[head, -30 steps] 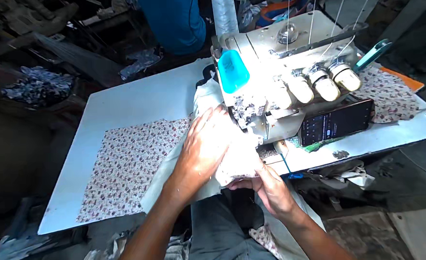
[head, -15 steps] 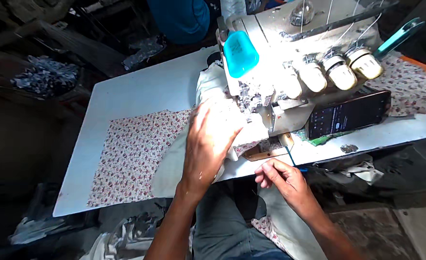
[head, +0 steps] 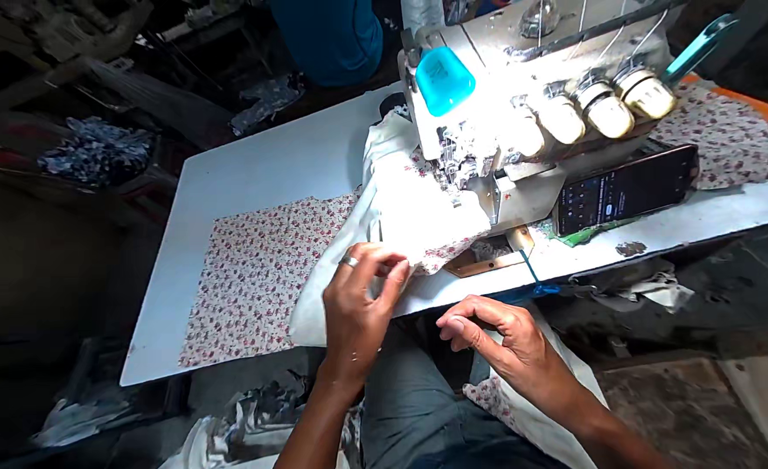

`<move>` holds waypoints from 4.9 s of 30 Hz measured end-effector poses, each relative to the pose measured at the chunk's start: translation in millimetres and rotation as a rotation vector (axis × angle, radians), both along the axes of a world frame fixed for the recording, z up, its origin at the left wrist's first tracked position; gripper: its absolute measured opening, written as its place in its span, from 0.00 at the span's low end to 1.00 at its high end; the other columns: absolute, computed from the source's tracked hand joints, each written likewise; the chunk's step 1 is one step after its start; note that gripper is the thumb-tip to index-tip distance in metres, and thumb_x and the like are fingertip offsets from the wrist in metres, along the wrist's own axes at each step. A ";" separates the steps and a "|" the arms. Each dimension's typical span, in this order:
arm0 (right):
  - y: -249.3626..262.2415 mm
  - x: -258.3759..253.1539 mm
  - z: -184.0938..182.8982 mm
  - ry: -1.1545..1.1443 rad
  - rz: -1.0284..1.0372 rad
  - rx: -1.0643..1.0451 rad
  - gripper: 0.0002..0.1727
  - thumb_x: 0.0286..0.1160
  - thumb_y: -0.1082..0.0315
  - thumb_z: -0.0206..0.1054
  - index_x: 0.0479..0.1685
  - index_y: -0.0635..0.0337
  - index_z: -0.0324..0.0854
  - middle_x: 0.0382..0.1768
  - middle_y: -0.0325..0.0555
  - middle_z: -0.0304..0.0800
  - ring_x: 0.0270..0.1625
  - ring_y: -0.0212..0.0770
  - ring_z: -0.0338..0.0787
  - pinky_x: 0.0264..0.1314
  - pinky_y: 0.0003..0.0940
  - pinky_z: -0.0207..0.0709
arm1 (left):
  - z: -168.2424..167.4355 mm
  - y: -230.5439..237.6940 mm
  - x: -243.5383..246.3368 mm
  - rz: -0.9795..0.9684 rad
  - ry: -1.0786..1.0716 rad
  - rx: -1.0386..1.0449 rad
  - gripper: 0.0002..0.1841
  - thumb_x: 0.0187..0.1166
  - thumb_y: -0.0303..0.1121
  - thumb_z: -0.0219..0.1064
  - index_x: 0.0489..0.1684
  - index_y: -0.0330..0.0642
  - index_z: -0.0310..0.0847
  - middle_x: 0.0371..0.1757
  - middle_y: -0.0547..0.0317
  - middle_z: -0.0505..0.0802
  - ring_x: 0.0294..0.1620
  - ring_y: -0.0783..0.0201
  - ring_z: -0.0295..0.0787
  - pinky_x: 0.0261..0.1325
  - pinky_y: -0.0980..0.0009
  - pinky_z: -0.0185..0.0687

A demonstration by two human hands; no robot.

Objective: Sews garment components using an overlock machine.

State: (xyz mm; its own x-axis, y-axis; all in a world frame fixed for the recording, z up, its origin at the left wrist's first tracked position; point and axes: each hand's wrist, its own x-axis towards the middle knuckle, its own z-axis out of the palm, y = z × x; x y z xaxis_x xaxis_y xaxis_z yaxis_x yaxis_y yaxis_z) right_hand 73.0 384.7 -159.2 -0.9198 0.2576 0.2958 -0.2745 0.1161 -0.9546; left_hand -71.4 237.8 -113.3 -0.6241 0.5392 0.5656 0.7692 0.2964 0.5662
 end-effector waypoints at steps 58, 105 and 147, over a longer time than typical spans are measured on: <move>24.5 -24.0 -20.1 0.128 -0.636 0.065 0.05 0.70 0.66 0.77 0.39 0.55 0.93 0.55 0.40 0.85 0.59 0.28 0.84 0.61 0.20 0.80 | 31.3 59.8 -38.0 -0.341 0.400 -0.142 0.09 0.81 0.30 0.70 0.40 0.32 0.93 0.39 0.45 0.94 0.42 0.65 0.90 0.48 0.78 0.78; 30.5 -45.2 2.2 0.074 -0.514 0.073 0.09 0.77 0.71 0.69 0.48 0.61 0.93 0.40 0.41 0.87 0.32 0.24 0.86 0.35 0.16 0.84 | 25.2 65.4 -54.8 -0.155 0.323 -0.198 0.08 0.79 0.30 0.70 0.47 0.36 0.91 0.54 0.45 0.91 0.63 0.50 0.86 0.69 0.59 0.77; 46.8 -48.2 -12.1 0.045 -0.607 -0.181 0.08 0.85 0.70 0.62 0.49 0.61 0.86 0.40 0.36 0.90 0.42 0.25 0.87 0.50 0.24 0.83 | -67.8 -20.5 3.3 -0.145 -0.148 -0.310 0.22 0.80 0.50 0.68 0.52 0.37 0.90 0.66 0.42 0.90 0.68 0.47 0.86 0.70 0.50 0.79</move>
